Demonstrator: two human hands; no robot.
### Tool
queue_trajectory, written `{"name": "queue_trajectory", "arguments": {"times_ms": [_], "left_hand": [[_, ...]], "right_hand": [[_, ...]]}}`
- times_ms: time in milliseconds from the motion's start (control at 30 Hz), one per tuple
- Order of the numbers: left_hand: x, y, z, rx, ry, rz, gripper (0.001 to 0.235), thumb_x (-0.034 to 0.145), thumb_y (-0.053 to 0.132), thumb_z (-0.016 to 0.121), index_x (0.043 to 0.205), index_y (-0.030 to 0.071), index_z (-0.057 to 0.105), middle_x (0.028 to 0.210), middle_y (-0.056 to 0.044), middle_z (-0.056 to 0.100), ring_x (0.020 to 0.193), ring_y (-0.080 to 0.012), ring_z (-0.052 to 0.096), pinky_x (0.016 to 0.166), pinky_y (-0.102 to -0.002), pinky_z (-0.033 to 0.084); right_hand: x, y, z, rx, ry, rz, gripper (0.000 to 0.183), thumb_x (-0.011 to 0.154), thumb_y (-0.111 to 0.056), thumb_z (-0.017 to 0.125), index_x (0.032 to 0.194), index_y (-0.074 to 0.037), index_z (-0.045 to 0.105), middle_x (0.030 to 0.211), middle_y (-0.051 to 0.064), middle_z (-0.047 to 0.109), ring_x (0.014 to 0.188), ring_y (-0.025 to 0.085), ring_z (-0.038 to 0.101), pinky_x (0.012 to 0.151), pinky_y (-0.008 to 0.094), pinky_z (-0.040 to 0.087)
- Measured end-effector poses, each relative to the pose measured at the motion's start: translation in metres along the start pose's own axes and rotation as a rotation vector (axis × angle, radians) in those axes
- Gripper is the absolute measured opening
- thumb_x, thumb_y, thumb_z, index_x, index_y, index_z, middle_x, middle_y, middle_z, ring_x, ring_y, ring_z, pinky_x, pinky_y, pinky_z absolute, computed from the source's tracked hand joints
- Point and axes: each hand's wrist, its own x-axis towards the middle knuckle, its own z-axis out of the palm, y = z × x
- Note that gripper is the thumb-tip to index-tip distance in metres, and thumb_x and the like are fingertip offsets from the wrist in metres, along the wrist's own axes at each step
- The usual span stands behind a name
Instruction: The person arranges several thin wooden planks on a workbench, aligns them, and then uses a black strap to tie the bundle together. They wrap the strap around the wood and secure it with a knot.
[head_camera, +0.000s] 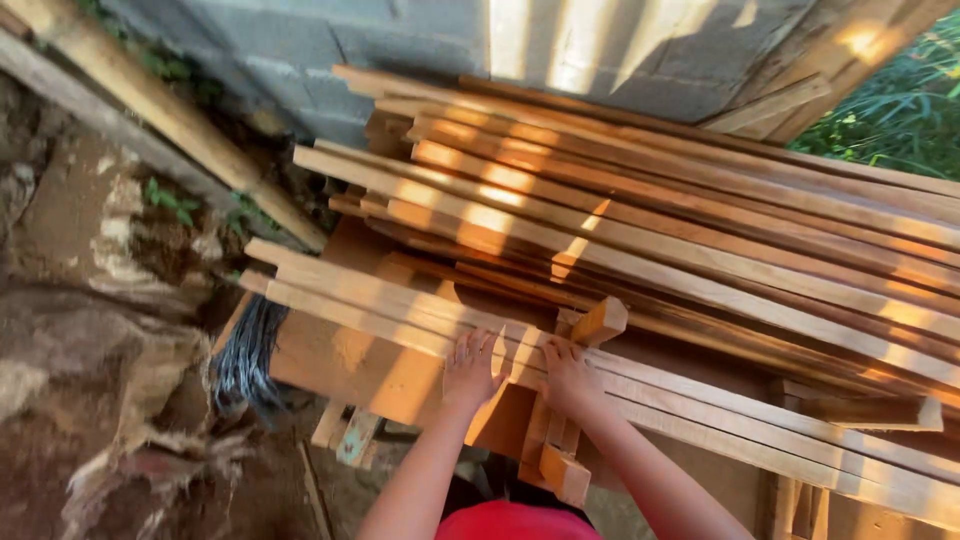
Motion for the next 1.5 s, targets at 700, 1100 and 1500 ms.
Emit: {"name": "queue_trajectory", "arguments": {"times_ms": [700,1100,1500], "left_hand": [[-0.002,-0.064,-0.043,-0.031,0.161,0.288,0.066,0.085,0.041,0.075,0.143,0.015,0.055,0.149,-0.006,0.051,0.140,-0.0327,0.044,0.108,-0.048,0.045],[-0.045,-0.306,-0.101,-0.257,0.259,-0.136,0.052,0.093,0.036,0.064,0.142,0.025,0.052,0.157,0.006,0.039,0.141,-0.0263,0.041,0.112,-0.055,0.044],[-0.030,-0.488,-0.041,-0.541,0.425,-0.566,0.031,0.091,0.033,0.069,0.121,0.022,0.065,0.114,-0.001,0.065,0.105,-0.0286,0.071,0.081,-0.044,0.062]], "right_hand": [[0.075,-0.070,-0.080,-0.082,-0.317,-0.125,0.096,0.083,-0.073,0.069,0.147,-0.003,0.049,0.136,0.023,0.058,0.120,0.041,0.067,0.096,0.049,0.057],[0.149,-0.364,-0.044,0.455,-0.246,-0.424,0.054,0.092,-0.053,0.065,0.127,-0.011,0.063,0.125,0.009,0.071,0.119,0.036,0.066,0.098,0.050,0.055],[0.242,-0.490,0.102,0.868,-0.143,-0.115,0.040,0.091,-0.028,0.069,0.126,-0.009,0.071,0.119,0.015,0.075,0.108,0.033,0.073,0.088,0.043,0.061]]}}
